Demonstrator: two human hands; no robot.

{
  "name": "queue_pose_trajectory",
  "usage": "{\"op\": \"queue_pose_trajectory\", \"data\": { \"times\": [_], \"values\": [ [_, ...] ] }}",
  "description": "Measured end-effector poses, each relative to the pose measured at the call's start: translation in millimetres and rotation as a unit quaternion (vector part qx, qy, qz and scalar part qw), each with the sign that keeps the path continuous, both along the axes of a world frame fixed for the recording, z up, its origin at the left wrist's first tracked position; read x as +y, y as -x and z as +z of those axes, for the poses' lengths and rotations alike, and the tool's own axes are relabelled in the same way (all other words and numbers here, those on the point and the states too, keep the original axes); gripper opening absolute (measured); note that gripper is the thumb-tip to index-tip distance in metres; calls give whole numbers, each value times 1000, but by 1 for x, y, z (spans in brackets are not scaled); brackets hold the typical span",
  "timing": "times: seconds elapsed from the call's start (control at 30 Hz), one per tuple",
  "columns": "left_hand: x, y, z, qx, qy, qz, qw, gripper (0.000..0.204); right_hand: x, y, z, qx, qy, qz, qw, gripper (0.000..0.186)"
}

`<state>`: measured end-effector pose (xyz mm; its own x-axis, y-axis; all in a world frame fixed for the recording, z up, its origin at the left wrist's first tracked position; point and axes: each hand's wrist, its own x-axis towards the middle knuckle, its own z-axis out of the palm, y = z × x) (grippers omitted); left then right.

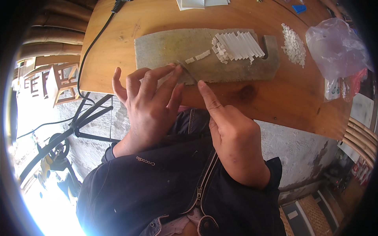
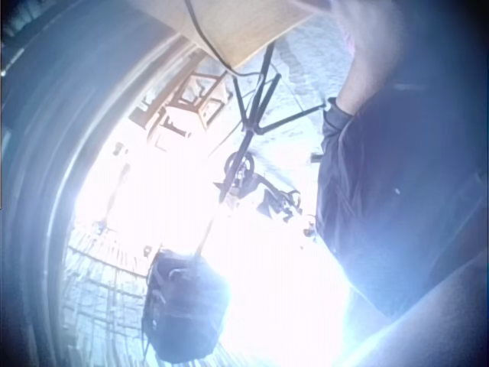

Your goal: The person uses a knife to cut a small rectangular piece of light-colored wood into thin strips and then into small cubes on a wooden cutting board. The cut pieces accumulate on the board as the person continues cutting.

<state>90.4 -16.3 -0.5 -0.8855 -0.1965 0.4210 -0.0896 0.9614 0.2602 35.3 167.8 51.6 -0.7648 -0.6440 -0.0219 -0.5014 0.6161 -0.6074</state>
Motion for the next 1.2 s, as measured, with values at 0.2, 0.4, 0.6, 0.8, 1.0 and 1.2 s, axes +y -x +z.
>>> {"op": "queue_pose_trajectory", "data": {
  "times": [0.2,0.4,0.6,0.8,1.0,1.2],
  "values": [
    [-2,0,0,6,-20,-4,1000,33,-1,0,-1,4,-8,9,1000,77],
    [-5,-1,0,9,-34,-11,999,33,-9,-8,5,21,-60,-14,998,74],
    [-12,-4,-2,10,-35,-19,999,33,-10,-10,4,62,-87,0,994,74],
    [-12,-4,-2,6,-31,-20,999,33,-4,1,2,2,-4,-29,1000,71],
    [-21,-5,-13,74,-116,-35,990,32,-3,0,2,18,-5,-2,1000,74],
    [-26,-3,-13,72,-125,-40,989,28,-5,5,0,32,-27,4,999,74]
  ]
}}
